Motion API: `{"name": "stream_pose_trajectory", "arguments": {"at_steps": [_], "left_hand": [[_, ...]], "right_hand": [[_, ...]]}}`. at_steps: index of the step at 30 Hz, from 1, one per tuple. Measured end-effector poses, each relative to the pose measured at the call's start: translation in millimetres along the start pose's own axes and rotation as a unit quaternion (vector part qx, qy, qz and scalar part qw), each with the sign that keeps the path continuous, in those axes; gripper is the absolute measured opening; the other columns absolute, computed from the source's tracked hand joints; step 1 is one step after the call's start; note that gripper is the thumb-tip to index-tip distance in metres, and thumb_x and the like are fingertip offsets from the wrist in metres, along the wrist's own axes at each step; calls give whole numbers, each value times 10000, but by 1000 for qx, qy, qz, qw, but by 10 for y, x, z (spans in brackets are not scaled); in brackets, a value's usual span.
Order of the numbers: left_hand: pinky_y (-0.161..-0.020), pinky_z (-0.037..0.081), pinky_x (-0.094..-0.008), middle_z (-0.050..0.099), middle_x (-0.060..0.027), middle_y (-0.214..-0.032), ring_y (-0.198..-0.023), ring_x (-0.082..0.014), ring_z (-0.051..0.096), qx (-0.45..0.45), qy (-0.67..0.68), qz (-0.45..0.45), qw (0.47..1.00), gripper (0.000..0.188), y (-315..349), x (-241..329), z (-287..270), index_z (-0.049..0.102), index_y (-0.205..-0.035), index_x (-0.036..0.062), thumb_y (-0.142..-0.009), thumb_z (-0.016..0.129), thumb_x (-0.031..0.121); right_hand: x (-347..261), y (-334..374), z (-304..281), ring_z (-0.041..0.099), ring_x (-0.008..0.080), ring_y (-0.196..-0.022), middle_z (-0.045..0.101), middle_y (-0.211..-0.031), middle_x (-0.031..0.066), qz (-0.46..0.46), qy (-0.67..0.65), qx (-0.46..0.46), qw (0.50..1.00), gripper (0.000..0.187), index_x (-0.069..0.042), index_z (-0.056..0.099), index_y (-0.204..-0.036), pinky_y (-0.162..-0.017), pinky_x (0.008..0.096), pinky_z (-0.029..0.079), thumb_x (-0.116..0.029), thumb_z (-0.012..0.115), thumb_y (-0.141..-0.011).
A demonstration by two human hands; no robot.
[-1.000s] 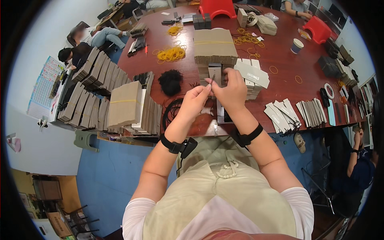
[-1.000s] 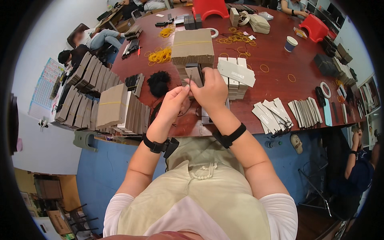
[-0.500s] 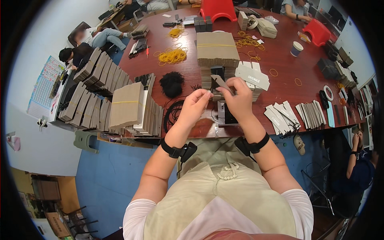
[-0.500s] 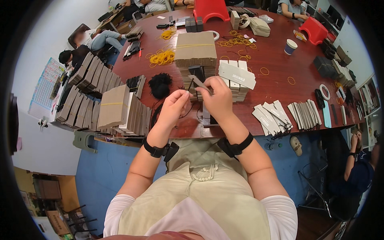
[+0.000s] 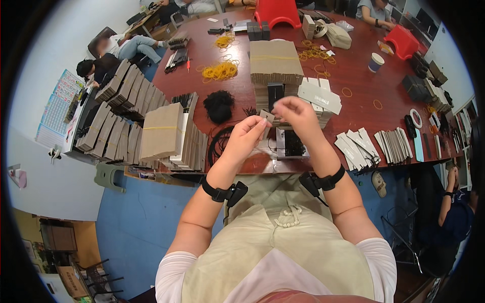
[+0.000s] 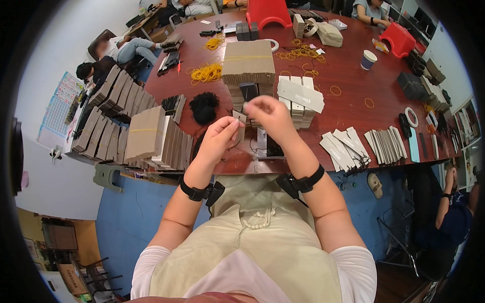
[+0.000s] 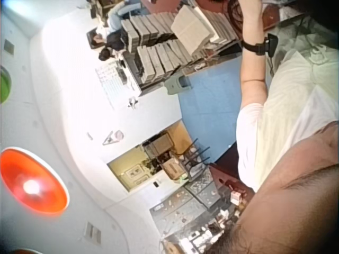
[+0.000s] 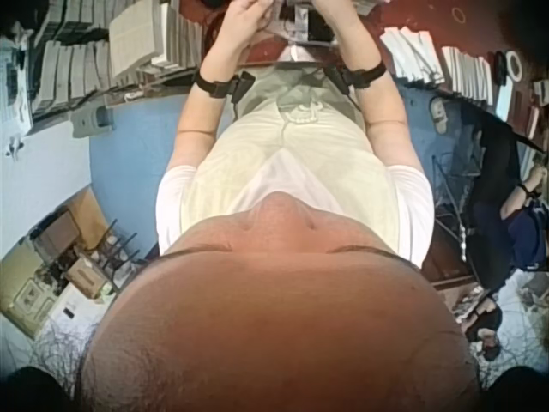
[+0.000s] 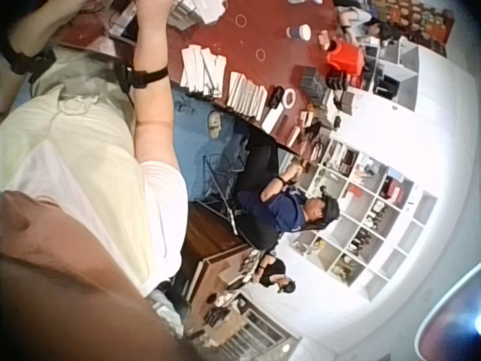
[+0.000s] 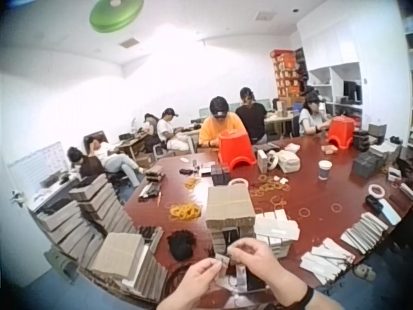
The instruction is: The recorder is assembling small components, likely for signage, by threading a thin black cord through a plastic part and a cardboard piece.
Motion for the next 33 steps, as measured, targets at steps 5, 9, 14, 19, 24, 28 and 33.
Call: {"name": "stream_pose_trajectory", "arguments": {"at_steps": [5,9,14,19,24,28,33], "left_hand": [[-459,246,-166,426,65,-638,-523,-14,328,-14,-15,-14,1000,180,33,-7,14,583,-929,39,-948,476,183],[-483,268,-163,442,61,-659,-551,-17,347,-20,-38,-23,999,174,74,-45,-41,581,-929,41,-945,479,181],[-485,270,-160,430,75,-650,-547,-5,342,-25,-85,-23,996,173,129,-32,-42,591,-951,49,-937,496,193],[-486,271,-162,429,73,-652,-546,-7,341,-13,-61,-41,997,172,144,-54,-65,587,-946,46,-937,494,190],[-488,270,-163,431,71,-658,-549,-10,343,-19,-63,-48,997,172,157,-50,-82,585,-940,47,-939,490,191],[-507,284,-165,439,63,-671,-572,-16,360,-21,-61,-49,997,171,162,-30,-82,583,-931,47,-941,489,189],[-556,355,-168,474,41,-688,-608,-42,426,-8,-42,-63,997,171,191,-98,-123,587,-956,23,-936,500,169]], "right_hand": [[185,-90,47,568,67,-681,628,-769,9,64,-63,-3,996,150,-27,629,-885,-606,201,453,-174,635,-851],[201,-51,-2,544,62,-661,613,-774,13,83,-69,23,994,118,-21,610,-858,-598,201,433,-139,615,-865],[131,-55,105,514,51,-619,593,-746,-6,65,-92,-12,994,98,-31,589,-855,-577,192,419,-126,583,-881],[164,-57,34,507,47,-617,586,-749,-10,60,-45,12,997,101,-36,586,-862,-566,187,415,-135,589,-882],[39,-69,96,505,41,-613,583,-741,-8,61,-106,21,992,94,-38,587,-839,-540,175,401,-123,587,-879],[159,-70,40,495,44,-615,576,-743,-2,64,-72,2,995,97,-40,576,-852,-542,178,390,-132,581,-885],[111,-77,6,496,60,-594,588,-739,17,46,-142,29,988,130,-15,571,-858,-528,201,391,-142,571,-886]]}}
Point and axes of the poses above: each hand's wrist, its own y-axis away from the middle knuckle, its own z-axis out of the palm, x = y × z, the point moved 5 cm from there along -y, towards the middle knuckle
